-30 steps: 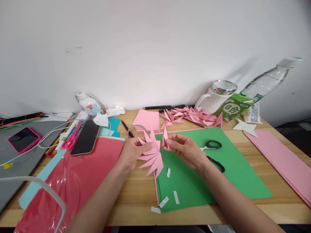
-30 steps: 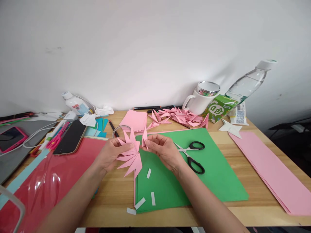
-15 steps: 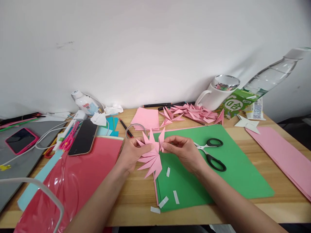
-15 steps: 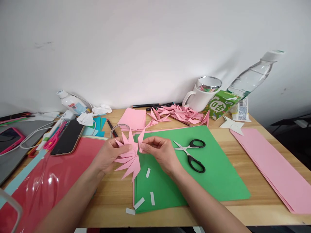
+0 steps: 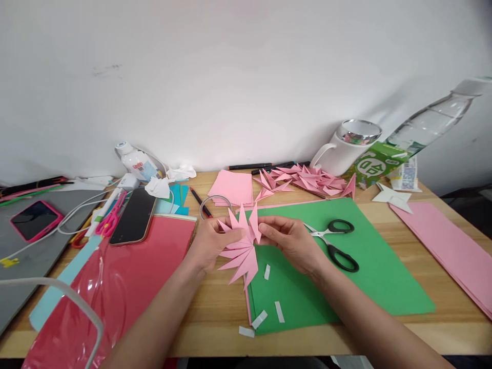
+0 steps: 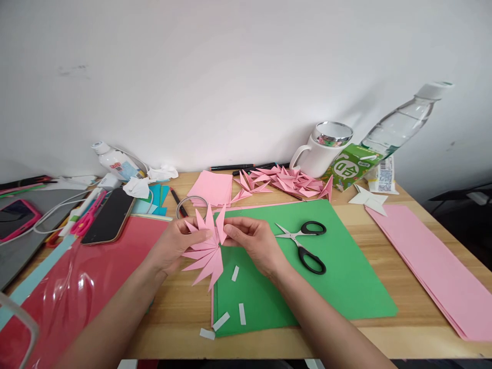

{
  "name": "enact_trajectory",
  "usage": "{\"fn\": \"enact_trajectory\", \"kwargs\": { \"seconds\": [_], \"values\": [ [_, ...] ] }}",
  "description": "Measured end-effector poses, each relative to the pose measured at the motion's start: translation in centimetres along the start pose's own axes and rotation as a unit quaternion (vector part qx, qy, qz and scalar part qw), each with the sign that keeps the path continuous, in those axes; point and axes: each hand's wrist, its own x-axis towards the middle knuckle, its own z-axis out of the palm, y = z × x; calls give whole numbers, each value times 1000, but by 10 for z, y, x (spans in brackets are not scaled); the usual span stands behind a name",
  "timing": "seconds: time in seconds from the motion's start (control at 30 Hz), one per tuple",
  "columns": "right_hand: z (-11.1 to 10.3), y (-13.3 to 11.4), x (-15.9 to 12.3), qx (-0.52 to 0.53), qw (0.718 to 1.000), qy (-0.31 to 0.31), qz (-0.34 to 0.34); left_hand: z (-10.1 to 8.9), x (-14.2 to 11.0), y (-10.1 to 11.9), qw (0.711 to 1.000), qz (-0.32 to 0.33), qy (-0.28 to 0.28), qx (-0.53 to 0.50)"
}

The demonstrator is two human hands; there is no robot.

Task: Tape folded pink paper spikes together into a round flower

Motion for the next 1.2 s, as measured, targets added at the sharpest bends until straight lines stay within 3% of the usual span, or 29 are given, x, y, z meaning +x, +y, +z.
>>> {"fn": "enact_trajectory", "kwargs": {
  "seconds": [0.27,0.53,0.73,0.93,1.2],
  "values": [
    [-3,0,2,54,998,-12,37,1,-4,6,999,-28,-34,-20],
    [-5,-3,1,59,992,-89,61,-8,-1,6,994,-42,-97,-5],
    [-2,-7,-3,91,981,-154,69,-11,-3,12,979,-87,-181,-37],
    [-6,-14,-7,99,966,-230,63,-15,-1,13,989,-60,-132,11],
    [-6,-4,-3,124,970,-184,97,-11,-3,11,981,-3,-189,39]
  ]
}}
